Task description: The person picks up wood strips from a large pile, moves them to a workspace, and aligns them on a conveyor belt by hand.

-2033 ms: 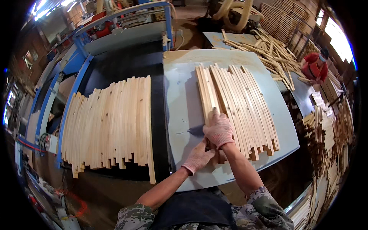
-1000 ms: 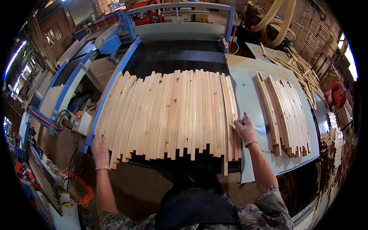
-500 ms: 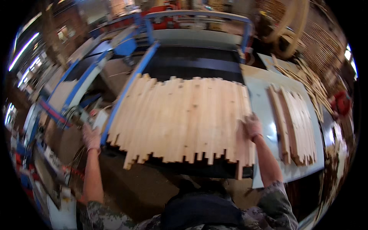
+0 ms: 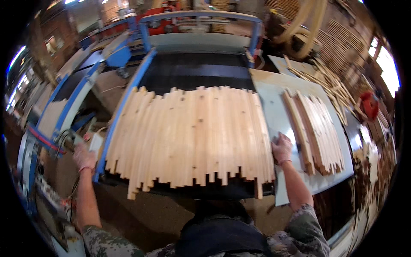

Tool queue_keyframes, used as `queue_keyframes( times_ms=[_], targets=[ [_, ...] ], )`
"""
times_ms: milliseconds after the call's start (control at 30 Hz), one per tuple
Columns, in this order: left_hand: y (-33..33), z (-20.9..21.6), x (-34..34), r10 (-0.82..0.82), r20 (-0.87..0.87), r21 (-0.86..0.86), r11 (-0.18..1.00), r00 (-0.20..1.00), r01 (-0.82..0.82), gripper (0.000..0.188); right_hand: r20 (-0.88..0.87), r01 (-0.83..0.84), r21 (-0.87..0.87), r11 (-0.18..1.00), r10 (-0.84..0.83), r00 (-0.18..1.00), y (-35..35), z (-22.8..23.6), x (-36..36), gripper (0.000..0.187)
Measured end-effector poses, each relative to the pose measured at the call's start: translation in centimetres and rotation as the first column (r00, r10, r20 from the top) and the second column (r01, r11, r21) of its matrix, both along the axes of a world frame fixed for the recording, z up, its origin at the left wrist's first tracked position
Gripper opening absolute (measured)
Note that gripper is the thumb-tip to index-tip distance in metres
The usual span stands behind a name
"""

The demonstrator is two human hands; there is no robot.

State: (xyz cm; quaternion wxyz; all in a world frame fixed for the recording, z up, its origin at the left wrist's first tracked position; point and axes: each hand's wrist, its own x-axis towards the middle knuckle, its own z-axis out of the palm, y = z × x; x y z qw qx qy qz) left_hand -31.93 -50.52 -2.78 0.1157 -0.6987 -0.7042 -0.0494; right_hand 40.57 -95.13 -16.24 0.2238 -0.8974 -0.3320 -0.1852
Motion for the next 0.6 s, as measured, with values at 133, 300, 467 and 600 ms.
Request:
queue_keyframes(
  times_ms=[133,300,467,600],
  targets=[
    [-3.1,3.4,3.8,0.105,0.294,-0.117,0.990,0.950,-0.073,0.086,-0.150,0.109,-0.143,0.984,-0.131,0.980,-0.6,0.3,-0.6,0.073],
    [-6.0,-3.8,1.9,-0.285,0.854,0.212,0.955,0.435,0.208,0.055,-0.188,0.088,-0.072,0.994,-0.100,0.977,0.2,0.8,-1.1,0.072],
    [-21.6,-4.0,11.2,-0.105,0.987,-0.033,0.596,0.118,0.802,0.030,-0.176,0.086,-0.103,0.991,-0.103,0.979,-0.6,2.0,-1.9,0.072],
    [-28.4,-7.9,13.4,0.146,0.945,-0.321,0.232,0.293,0.918,0.038,-0.171,0.087,-0.084,0.993,-0.100,0.980,-0.6,2.0,-2.4,0.070]
  ],
)
